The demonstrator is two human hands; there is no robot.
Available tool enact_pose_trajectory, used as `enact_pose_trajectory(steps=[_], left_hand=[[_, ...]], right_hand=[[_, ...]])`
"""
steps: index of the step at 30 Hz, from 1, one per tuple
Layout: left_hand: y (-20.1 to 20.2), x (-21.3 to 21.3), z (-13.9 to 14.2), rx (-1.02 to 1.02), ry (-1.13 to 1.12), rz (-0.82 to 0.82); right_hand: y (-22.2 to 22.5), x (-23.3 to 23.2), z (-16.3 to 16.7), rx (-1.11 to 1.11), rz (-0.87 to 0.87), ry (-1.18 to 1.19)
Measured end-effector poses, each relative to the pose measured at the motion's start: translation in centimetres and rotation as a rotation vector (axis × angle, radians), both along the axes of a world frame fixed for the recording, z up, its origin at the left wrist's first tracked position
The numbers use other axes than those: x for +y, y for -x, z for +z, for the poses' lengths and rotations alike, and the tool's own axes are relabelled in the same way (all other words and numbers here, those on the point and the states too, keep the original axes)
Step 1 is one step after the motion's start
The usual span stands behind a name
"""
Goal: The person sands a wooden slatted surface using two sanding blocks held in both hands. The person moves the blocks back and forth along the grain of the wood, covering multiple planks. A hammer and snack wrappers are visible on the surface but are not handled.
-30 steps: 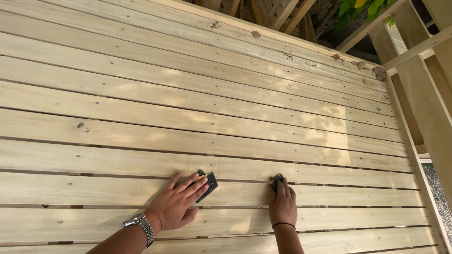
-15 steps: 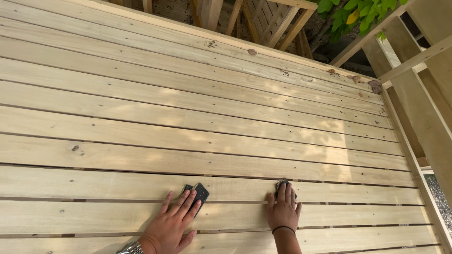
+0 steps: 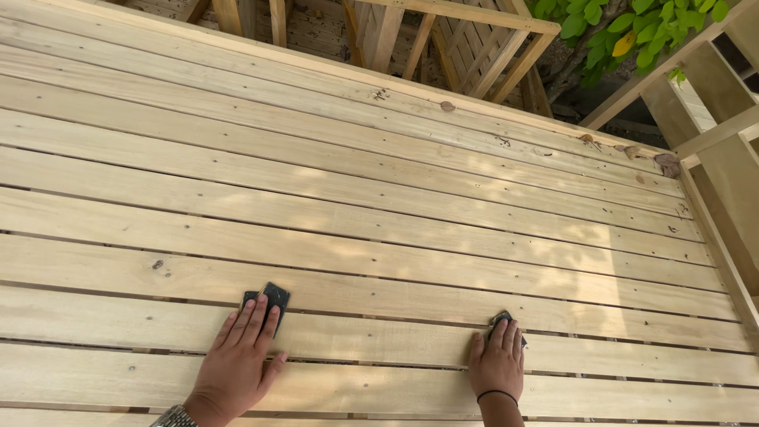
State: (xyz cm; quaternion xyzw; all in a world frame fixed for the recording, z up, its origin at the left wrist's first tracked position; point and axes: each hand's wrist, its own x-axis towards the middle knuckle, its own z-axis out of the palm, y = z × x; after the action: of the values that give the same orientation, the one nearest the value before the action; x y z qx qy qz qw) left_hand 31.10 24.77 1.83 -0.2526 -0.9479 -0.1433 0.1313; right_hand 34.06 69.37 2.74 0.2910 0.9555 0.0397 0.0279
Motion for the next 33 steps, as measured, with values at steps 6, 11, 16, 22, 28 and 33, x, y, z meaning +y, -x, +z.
enact_pose_trajectory(steps=[6, 11, 16, 22, 28, 33], left_hand=[[1.0, 5.3, 0.7, -0.171, -0.004, -0.249], [3.7, -0.1, 1.1, -0.081, 0.058, -0.053], [4.1, 1.1, 2.3, -0.179, 0.083, 0.036], [3.6, 6.9, 2.7, -0.297, 0.155, -0.174], [5.3, -0.7, 3.4, -0.312, 0.291, 0.098], [5.3, 7.3, 4.0, -0.327, 0.257, -0.027]], right_hand=[[0.8, -15.3, -4.4, -0.069, 0.443, 0.042], [2.1, -7.4, -1.3, 0.005, 0.392, 0.103], [4.2, -7.0, 1.0, 0.058, 0.123, 0.051], [4.4, -16.7, -2.4, -0.154, 0.578, 0.234], [5.3, -2.2, 1.1, 0.028, 0.164, 0.095], [6.6, -15.5, -1.3, -0.017, 0.396, 0.161]])
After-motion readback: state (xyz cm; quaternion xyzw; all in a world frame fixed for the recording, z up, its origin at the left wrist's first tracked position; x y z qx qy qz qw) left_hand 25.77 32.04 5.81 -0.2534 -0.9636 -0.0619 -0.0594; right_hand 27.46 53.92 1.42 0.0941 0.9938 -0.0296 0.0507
